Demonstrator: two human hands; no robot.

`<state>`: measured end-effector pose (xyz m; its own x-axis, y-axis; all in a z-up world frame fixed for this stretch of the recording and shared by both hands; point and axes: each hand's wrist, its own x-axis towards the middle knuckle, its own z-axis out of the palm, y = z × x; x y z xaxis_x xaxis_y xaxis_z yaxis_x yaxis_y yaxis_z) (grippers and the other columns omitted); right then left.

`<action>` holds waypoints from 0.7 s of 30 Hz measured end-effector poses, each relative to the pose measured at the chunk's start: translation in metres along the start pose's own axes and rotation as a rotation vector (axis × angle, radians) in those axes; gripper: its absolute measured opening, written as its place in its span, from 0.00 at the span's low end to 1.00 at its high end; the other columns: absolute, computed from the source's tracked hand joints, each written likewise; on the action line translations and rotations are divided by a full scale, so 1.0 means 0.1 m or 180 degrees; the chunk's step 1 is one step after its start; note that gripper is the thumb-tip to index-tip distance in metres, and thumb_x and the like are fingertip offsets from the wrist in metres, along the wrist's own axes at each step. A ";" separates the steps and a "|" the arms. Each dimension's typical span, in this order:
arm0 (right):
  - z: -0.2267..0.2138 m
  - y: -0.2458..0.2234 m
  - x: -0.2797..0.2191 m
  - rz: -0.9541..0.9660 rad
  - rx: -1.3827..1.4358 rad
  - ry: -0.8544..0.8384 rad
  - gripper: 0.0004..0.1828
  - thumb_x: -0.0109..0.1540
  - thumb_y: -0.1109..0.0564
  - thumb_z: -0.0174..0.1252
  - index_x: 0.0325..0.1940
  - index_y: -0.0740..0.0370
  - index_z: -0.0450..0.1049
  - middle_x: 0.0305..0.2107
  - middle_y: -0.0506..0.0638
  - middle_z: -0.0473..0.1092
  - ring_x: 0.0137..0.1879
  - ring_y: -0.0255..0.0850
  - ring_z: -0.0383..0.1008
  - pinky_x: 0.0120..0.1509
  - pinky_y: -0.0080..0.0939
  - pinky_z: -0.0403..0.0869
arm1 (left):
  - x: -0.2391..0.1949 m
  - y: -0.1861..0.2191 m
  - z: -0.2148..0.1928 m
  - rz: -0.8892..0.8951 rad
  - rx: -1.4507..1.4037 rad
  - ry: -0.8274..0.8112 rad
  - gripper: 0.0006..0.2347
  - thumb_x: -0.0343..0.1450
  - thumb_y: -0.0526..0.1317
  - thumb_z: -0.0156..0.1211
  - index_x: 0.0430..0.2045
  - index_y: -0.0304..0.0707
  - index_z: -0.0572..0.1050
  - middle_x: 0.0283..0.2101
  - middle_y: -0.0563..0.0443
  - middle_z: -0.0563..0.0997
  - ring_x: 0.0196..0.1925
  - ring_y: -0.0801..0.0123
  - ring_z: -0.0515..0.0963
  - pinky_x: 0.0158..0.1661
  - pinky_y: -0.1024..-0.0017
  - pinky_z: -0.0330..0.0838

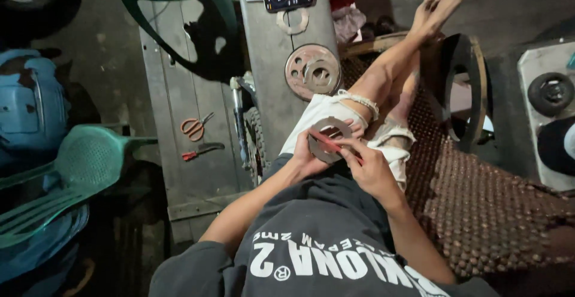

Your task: The person sits on a mat and uses a red sanding stick to smooth the edges of a circular metal part held in their left hand. They rotate the part to sand different sections of the inner and outer rims. Other metal parts and tools are visible on the floor nearby.

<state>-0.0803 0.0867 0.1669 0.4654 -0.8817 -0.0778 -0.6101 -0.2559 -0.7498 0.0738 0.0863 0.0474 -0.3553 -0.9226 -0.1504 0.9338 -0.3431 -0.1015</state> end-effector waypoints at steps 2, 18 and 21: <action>-0.02 -0.04 0.03 -0.0037 0.0028 0.0304 0.13 0.68 0.55 0.55 0.55 0.51 0.79 0.31 0.60 0.78 0.42 0.63 0.79 0.44 0.59 0.77 | 0.25 0.09 -0.60 -0.0025 -0.0005 0.0177 0.26 0.70 0.46 0.46 0.59 0.25 0.70 0.65 0.27 0.69 0.64 0.35 0.72 0.62 0.38 0.66; 0.04 0.13 -0.14 0.0130 0.0003 0.0461 0.10 0.66 0.52 0.58 0.48 0.42 0.83 0.32 0.49 0.82 0.43 0.51 0.83 0.45 0.50 0.79 | 0.07 -0.13 0.21 -0.0081 -0.0122 0.0479 0.26 0.67 0.44 0.47 0.57 0.20 0.71 0.67 0.27 0.68 0.64 0.35 0.72 0.62 0.49 0.70; -0.09 0.21 -0.06 0.0201 -0.0009 0.0842 0.13 0.69 0.56 0.55 0.54 0.48 0.81 0.35 0.55 0.80 0.42 0.53 0.81 0.45 0.51 0.79 | 0.26 -0.08 -0.02 -0.0058 -0.0115 0.0557 0.23 0.69 0.42 0.43 0.54 0.23 0.73 0.63 0.27 0.72 0.63 0.37 0.74 0.61 0.52 0.73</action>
<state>-0.1018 0.0832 0.1574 0.2429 -0.9687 0.0503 -0.6345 -0.1979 -0.7471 0.0567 0.0655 0.0421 -0.3769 -0.8704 -0.3167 0.9262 -0.3499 -0.1406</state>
